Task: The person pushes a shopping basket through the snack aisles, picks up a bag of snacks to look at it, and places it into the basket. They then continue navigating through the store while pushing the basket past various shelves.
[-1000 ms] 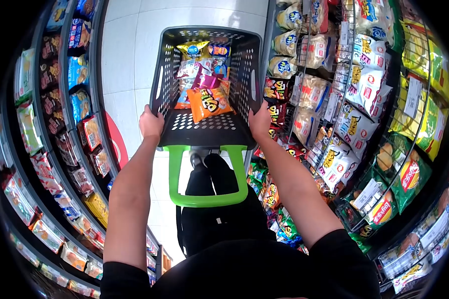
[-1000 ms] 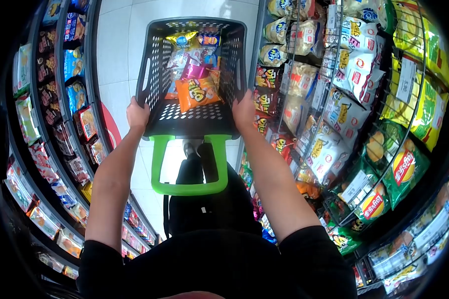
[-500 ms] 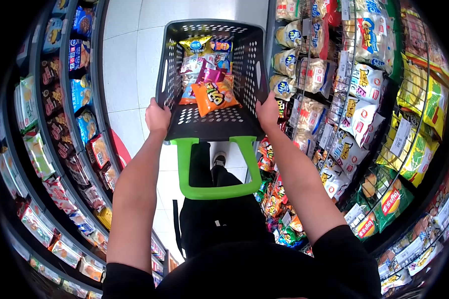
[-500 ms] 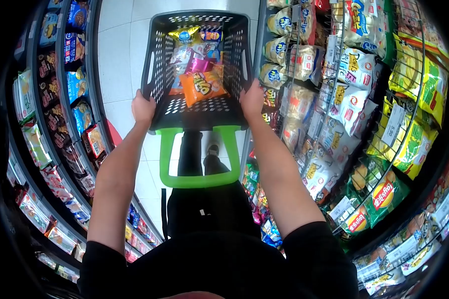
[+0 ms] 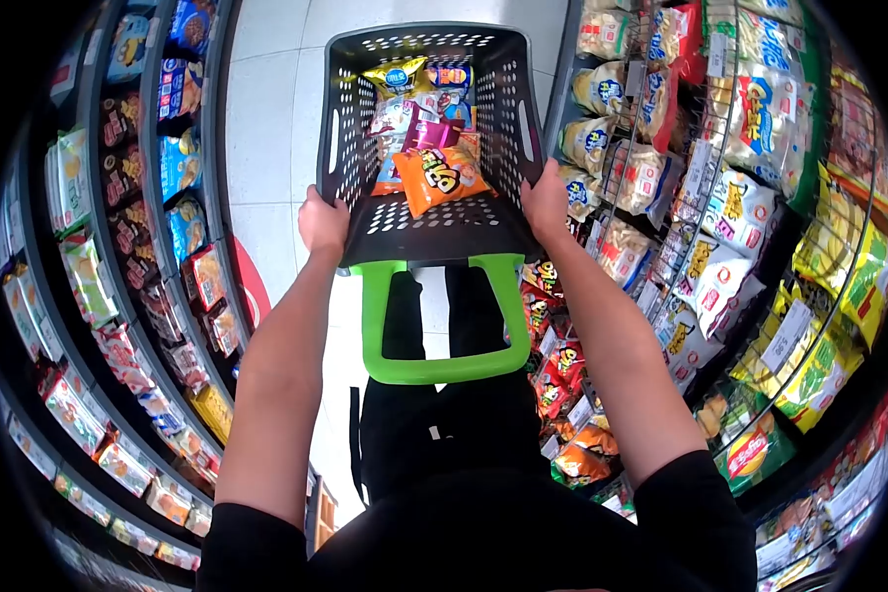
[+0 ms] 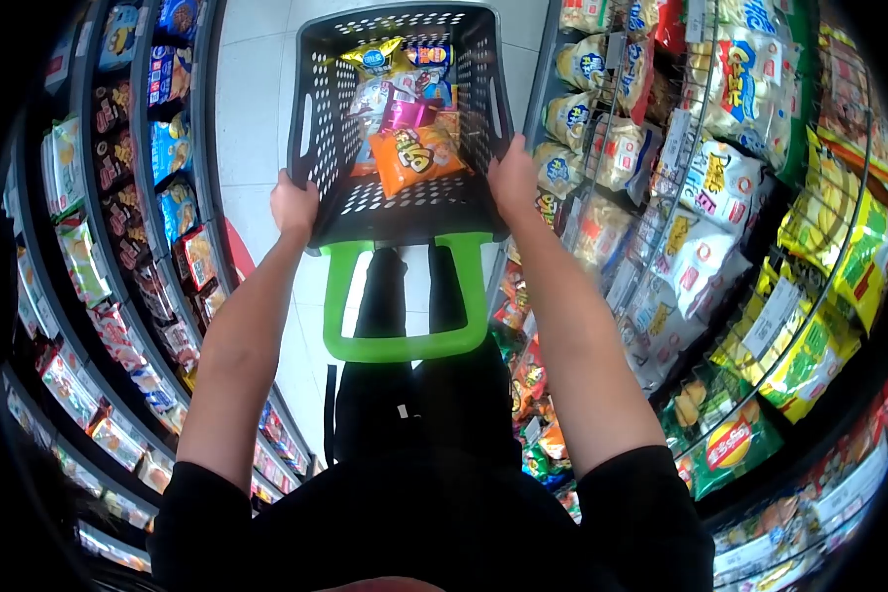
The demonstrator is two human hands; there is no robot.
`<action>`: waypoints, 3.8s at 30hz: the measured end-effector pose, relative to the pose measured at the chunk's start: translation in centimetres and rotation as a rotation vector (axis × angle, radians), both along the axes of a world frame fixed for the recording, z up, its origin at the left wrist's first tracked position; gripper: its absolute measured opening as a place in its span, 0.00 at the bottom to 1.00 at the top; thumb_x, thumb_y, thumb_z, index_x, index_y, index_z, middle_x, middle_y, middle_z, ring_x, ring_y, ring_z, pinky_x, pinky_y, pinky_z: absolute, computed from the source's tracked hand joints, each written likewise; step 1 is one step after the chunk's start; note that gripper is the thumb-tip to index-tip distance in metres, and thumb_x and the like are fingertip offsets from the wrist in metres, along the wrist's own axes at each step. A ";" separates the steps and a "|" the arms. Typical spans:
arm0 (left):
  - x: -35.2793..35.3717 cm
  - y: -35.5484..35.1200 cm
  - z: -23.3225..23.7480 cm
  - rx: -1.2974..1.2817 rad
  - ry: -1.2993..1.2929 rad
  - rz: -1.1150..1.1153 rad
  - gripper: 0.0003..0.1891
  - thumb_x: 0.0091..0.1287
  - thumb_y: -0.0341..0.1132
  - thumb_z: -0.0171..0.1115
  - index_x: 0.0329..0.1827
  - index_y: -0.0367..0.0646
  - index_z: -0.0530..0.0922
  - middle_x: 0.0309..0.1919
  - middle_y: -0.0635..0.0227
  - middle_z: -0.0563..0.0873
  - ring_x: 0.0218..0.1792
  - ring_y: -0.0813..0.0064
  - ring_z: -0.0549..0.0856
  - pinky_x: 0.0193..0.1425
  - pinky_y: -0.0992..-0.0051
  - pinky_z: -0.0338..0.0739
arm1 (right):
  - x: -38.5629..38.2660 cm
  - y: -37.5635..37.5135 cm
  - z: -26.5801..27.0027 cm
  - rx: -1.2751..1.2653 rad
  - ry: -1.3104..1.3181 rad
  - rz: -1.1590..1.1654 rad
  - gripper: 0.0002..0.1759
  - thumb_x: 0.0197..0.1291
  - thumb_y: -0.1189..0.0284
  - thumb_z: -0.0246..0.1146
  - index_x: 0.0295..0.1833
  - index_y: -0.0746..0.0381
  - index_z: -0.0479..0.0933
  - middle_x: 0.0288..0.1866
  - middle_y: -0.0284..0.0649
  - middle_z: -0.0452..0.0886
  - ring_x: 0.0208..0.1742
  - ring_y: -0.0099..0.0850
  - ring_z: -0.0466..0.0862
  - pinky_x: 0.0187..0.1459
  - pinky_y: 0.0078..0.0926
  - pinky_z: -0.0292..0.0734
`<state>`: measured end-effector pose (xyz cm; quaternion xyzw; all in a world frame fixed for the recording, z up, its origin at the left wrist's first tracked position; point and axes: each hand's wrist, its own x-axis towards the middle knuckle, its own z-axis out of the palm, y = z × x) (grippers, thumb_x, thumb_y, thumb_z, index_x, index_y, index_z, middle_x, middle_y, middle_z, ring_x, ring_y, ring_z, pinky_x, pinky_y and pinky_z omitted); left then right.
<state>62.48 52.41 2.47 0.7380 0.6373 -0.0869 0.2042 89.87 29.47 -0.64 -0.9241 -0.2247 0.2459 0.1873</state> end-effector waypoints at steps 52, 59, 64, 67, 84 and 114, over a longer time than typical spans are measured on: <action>0.2 -11.6 -1.2 0.132 -0.161 1.331 0.15 0.58 0.35 0.65 0.43 0.36 0.74 0.34 0.42 0.85 0.39 0.38 0.84 0.44 0.48 0.78 | -0.1 35.0 1.7 -0.054 -0.130 1.291 0.25 0.61 0.73 0.61 0.64 0.61 0.65 0.45 0.53 0.82 0.43 0.56 0.83 0.45 0.52 0.79; -0.2 -9.7 -0.6 0.216 -0.181 1.457 0.16 0.58 0.36 0.64 0.44 0.35 0.74 0.33 0.42 0.85 0.40 0.37 0.84 0.44 0.47 0.77 | -4.1 39.9 2.6 -0.061 -0.198 1.412 0.21 0.62 0.72 0.61 0.59 0.61 0.66 0.42 0.51 0.82 0.42 0.53 0.84 0.44 0.49 0.81; 0.3 -9.4 -0.9 0.192 -0.197 1.578 0.16 0.59 0.35 0.63 0.45 0.35 0.73 0.32 0.41 0.85 0.39 0.36 0.83 0.43 0.47 0.77 | -6.9 43.2 2.2 -0.054 -0.221 1.523 0.30 0.57 0.71 0.67 0.64 0.61 0.66 0.41 0.50 0.83 0.41 0.51 0.85 0.43 0.47 0.82; 0.7 -9.2 -1.1 0.229 -0.204 1.664 0.16 0.59 0.34 0.63 0.46 0.35 0.74 0.33 0.40 0.84 0.40 0.35 0.83 0.43 0.46 0.76 | -9.5 45.3 2.6 -0.013 -0.246 1.609 0.27 0.57 0.72 0.67 0.61 0.60 0.67 0.39 0.50 0.84 0.38 0.51 0.86 0.42 0.46 0.83; 1.4 -8.0 -1.2 0.213 -0.106 1.919 0.27 0.58 0.37 0.67 0.57 0.28 0.73 0.41 0.36 0.84 0.45 0.34 0.83 0.50 0.48 0.77 | -19.8 51.3 2.4 -0.026 -0.167 1.929 0.16 0.60 0.71 0.62 0.50 0.61 0.66 0.38 0.54 0.84 0.37 0.54 0.86 0.41 0.50 0.82; -12.0 1.4 -2.6 0.181 -0.056 2.500 0.18 0.58 0.32 0.65 0.49 0.32 0.75 0.35 0.40 0.86 0.41 0.39 0.85 0.47 0.51 0.79 | -50.7 58.3 -1.2 -0.071 -0.196 2.531 0.22 0.59 0.72 0.66 0.56 0.63 0.66 0.35 0.54 0.85 0.40 0.54 0.86 0.43 0.49 0.81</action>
